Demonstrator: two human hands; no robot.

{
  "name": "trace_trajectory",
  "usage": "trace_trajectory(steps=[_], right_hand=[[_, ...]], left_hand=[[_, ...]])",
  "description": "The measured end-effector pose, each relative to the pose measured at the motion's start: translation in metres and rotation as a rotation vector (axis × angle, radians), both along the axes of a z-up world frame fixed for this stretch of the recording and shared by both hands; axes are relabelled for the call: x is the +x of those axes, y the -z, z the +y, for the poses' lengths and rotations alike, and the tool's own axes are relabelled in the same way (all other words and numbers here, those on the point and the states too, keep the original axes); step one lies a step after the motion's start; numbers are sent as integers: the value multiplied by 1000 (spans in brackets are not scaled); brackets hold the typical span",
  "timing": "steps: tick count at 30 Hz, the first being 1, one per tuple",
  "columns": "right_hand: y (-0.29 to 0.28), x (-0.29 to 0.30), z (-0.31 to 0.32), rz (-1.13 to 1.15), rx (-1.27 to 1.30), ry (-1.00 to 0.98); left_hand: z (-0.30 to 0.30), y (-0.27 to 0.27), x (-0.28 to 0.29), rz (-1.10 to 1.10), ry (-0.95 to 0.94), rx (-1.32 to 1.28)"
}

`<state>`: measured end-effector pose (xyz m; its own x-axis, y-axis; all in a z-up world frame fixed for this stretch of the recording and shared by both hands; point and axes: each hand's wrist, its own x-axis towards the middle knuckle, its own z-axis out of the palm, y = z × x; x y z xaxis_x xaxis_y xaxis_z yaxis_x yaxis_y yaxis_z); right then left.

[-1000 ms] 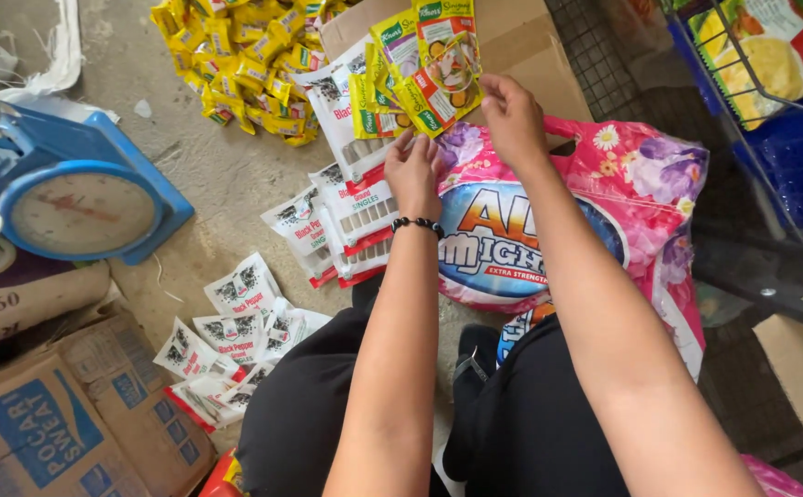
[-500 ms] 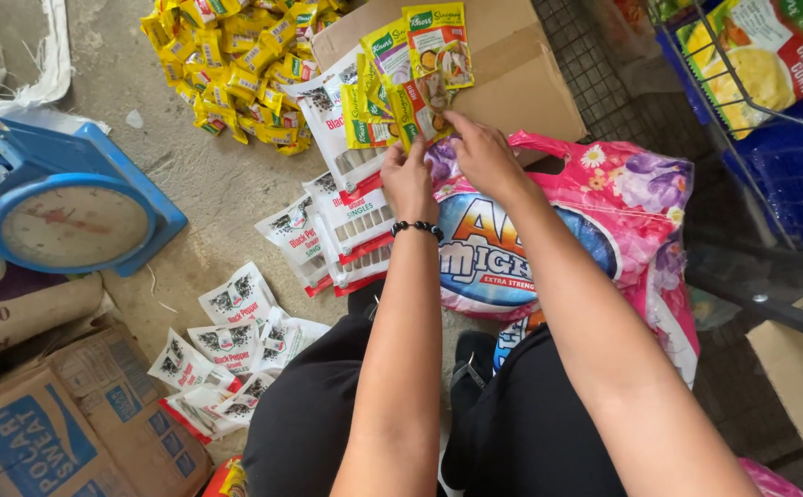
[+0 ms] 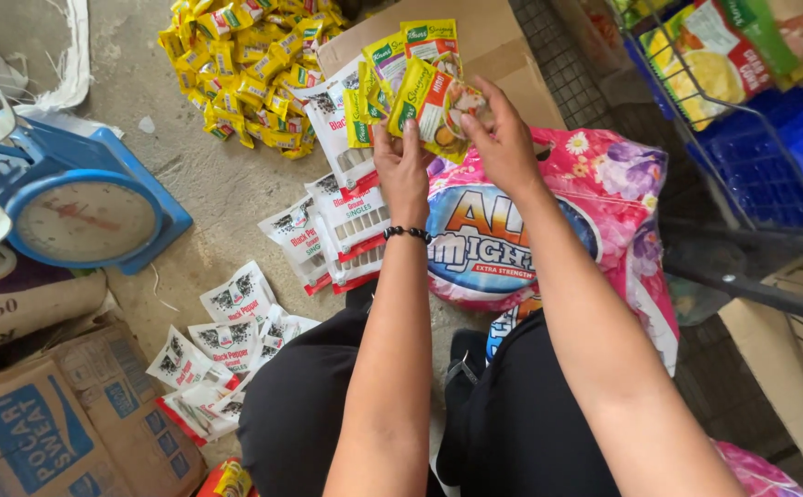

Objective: Stocking small packets of seasoning and coffee onto grocery store shelves from a box on the floor.

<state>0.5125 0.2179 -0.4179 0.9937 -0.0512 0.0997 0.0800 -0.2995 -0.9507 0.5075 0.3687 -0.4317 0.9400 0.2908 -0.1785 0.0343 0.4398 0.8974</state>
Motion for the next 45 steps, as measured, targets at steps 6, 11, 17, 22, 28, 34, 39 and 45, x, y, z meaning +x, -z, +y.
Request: trace_trajectory(steps=[6, 11, 17, 22, 28, 34, 39, 45], right_hand=[[-3, -38, -5, 185, 342, 132], [-24, -89, -13, 133, 433, 220], [-97, -176, -24, 337, 705, 320], [-107, -257, -27, 171, 731, 241], [-130, -340, -14, 280, 880, 301], [-132, -385, -17, 87, 900, 327], [-138, -420, -24, -49, 555, 405], [-125, -454, -51, -54, 603, 542]], left_hand=[[-11, -10, -27, 62, 130, -256], [-26, -53, -66, 109, 335, -93], [-42, -80, -135, 194, 526, 4], [-47, -119, -225, 12, 605, -50], [-36, -207, -303, -68, 559, 438], [-35, -231, -346, -101, 706, 726], [-48, -190, -371, -215, 688, 465], [-70, -251, -401, 13, 796, 394]])
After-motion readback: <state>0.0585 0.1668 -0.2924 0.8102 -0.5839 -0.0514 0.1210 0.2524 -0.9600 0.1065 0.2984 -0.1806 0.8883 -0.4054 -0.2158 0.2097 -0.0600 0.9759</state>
